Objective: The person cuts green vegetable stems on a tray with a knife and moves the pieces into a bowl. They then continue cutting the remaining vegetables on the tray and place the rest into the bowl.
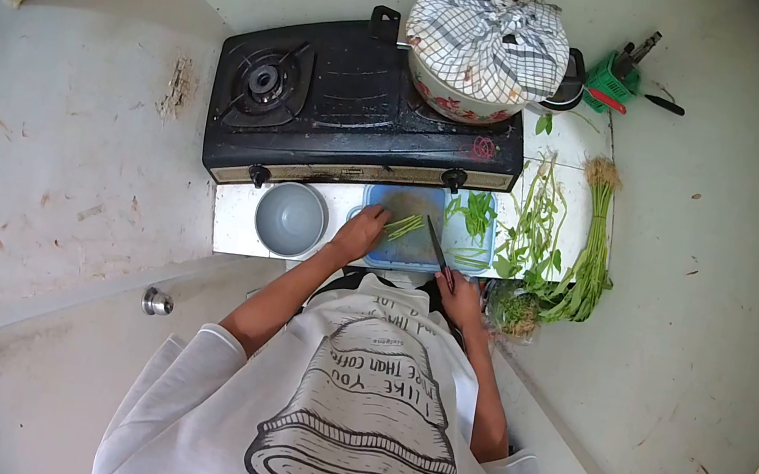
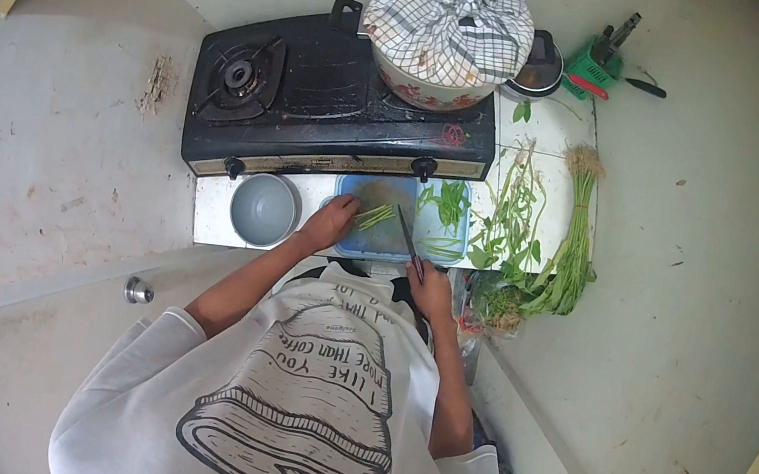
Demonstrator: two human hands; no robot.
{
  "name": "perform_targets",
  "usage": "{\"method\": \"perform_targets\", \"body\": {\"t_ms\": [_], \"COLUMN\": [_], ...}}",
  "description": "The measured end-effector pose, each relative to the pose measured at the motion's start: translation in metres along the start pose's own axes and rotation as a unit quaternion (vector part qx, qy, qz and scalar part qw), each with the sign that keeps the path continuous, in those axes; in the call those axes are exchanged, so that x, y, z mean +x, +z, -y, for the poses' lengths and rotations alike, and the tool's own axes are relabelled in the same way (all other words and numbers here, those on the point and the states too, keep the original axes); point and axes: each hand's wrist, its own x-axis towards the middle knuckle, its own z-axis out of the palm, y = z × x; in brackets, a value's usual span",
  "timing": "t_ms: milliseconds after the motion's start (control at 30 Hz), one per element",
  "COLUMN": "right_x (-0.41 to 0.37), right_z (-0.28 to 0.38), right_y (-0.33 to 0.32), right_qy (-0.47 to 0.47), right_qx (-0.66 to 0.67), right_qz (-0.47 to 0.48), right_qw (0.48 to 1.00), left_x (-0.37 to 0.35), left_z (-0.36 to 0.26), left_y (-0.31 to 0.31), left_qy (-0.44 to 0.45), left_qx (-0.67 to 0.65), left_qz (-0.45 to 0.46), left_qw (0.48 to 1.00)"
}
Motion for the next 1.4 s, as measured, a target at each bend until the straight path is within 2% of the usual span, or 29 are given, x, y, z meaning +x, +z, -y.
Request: {"method": "perform_targets", "body": {"t_ms": [133,233,433,533,667,800,967,1067,1167,1267,1367,1400], "right_x": [-0.005,-0.008,-0.007,-0.013,-0.025,-0.052,-0.08,-0.09,-0.096,-0.1,-0.101,-0.1], "right_z": [-0.002,-0.003,-0.011,-0.013,-0.027,-0.029,-0.039,-0.039,-0.039,-0.039,-0.04,-0.04], "right_y": [0.003,0.002,0.001,-0.003,-0.008,-0.012,-0.004,-0.001,0.0,0.0,-0.003,-0.003], "right_qy": [0.004,0.013,0.016,0.039,0.088,0.162,0.191,0.201,0.207,0.215,0.219,0.219], "right_qx": [-0.003,0.019,0.045,0.079,0.103,0.183,0.209,0.225,0.232,0.232,0.24,0.244], "right_qz": [-0.025,-0.027,-0.044,-0.068,-0.105,-0.136,-0.185,-0.195,-0.2,-0.2,-0.2,-0.199], "right_qw": [1.0,0.999,0.998,0.994,0.985,0.96,0.941,0.933,0.929,0.927,0.925,0.924], "left_x": [0.002,0.003,0.011,0.021,0.045,0.07,0.093,0.1,0.106,0.107,0.102,0.1], "left_z": [0.01,0.01,0.004,-0.007,-0.035,-0.057,-0.076,-0.092,-0.101,-0.106,-0.106,-0.101], "left_y": [0.002,0.001,-0.004,-0.014,-0.022,-0.001,0.039,0.059,0.08,0.086,0.079,0.077], "left_qy": [0.024,-0.008,-0.067,-0.073,-0.208,-0.145,-0.06,-0.046,-0.023,-0.028,0.109,0.109], "left_qx": [0.013,0.031,-0.035,-0.115,-0.202,-0.203,-0.219,-0.229,-0.213,-0.156,-0.064,-0.069], "left_qz": [0.021,0.056,0.036,-0.05,0.066,0.091,0.098,0.134,0.129,0.17,0.096,0.072], "left_qw": [0.999,0.998,0.996,0.989,0.955,0.964,0.969,0.963,0.968,0.973,0.987,0.989]}}
